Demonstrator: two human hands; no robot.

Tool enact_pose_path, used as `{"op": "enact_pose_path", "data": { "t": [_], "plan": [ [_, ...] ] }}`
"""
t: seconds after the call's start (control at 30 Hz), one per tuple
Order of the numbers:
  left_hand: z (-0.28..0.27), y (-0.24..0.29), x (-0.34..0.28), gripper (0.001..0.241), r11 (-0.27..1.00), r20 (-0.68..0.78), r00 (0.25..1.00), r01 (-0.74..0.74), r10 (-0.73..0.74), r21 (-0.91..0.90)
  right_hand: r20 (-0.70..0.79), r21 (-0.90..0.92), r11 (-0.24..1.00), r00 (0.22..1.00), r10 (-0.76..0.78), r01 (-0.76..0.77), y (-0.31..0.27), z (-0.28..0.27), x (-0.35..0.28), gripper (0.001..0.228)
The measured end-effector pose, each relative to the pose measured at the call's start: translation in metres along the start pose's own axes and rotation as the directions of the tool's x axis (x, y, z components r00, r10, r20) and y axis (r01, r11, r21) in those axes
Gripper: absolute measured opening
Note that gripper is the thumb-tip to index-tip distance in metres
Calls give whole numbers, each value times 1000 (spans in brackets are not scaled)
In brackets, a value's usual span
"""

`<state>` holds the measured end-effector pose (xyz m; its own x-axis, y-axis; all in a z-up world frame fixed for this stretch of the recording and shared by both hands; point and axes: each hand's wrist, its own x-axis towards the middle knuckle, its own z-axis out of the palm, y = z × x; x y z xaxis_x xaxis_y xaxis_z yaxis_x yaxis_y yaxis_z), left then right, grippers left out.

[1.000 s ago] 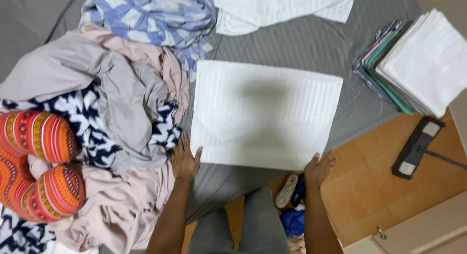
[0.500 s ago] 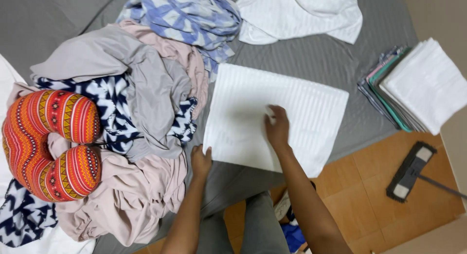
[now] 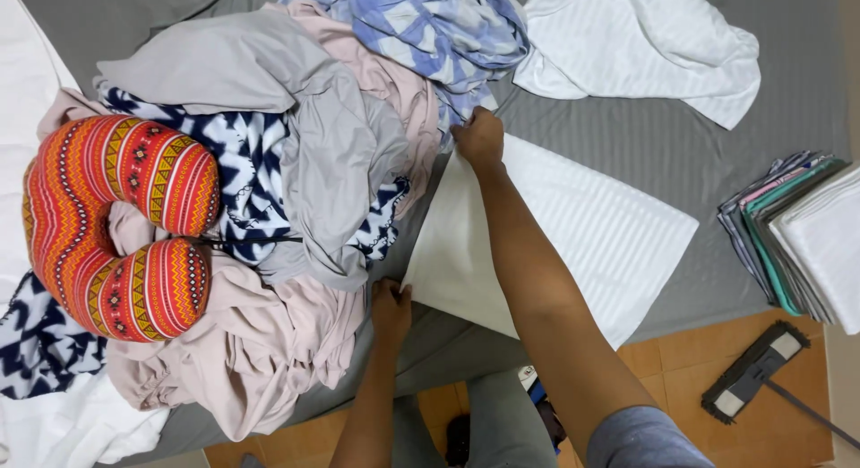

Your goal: The recorder is folding a series of white pillowcases on a bed and stacking them on a pile.

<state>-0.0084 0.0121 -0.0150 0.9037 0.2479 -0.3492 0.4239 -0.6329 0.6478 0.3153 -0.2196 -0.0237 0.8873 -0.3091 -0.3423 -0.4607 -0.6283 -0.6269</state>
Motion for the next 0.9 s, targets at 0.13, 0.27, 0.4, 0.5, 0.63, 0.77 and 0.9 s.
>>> {"op": "enact_pose_path", "data": {
  "t": [0.13,0.27,0.4,0.5,0.63,0.77,0.9],
  "plan": [
    [-36,23,-3,26,981,104,994,41,-21,-191,2,150,988,999,42,-42,-10,-19,-10,32],
    [-77,76,-19,21,987,140,989,-12,35,-159,92,416,898,989,117,-145,-14,-60,-21,24],
    [-86,99,-50,20,969,78,977,-185,200,-165,32,365,931,999,-1,-10,2,-128,-44,23],
    [-77,128,-71,19,948,125,959,-222,254,-227,-19,344,939,1000,17,-9,45,-183,-63,27],
    [-59,189,-110,19,943,255,927,-210,276,-259,-121,346,938,991,64,-18,117,-265,-93,24],
    [-15,235,-147,19,812,348,734,-521,584,-262,-43,508,859,994,104,-68,229,-310,-99,15],
    [53,254,-188,15,606,452,461,-752,764,-258,-32,555,827,991,133,-92,325,-320,-102,15]
  ]
}}
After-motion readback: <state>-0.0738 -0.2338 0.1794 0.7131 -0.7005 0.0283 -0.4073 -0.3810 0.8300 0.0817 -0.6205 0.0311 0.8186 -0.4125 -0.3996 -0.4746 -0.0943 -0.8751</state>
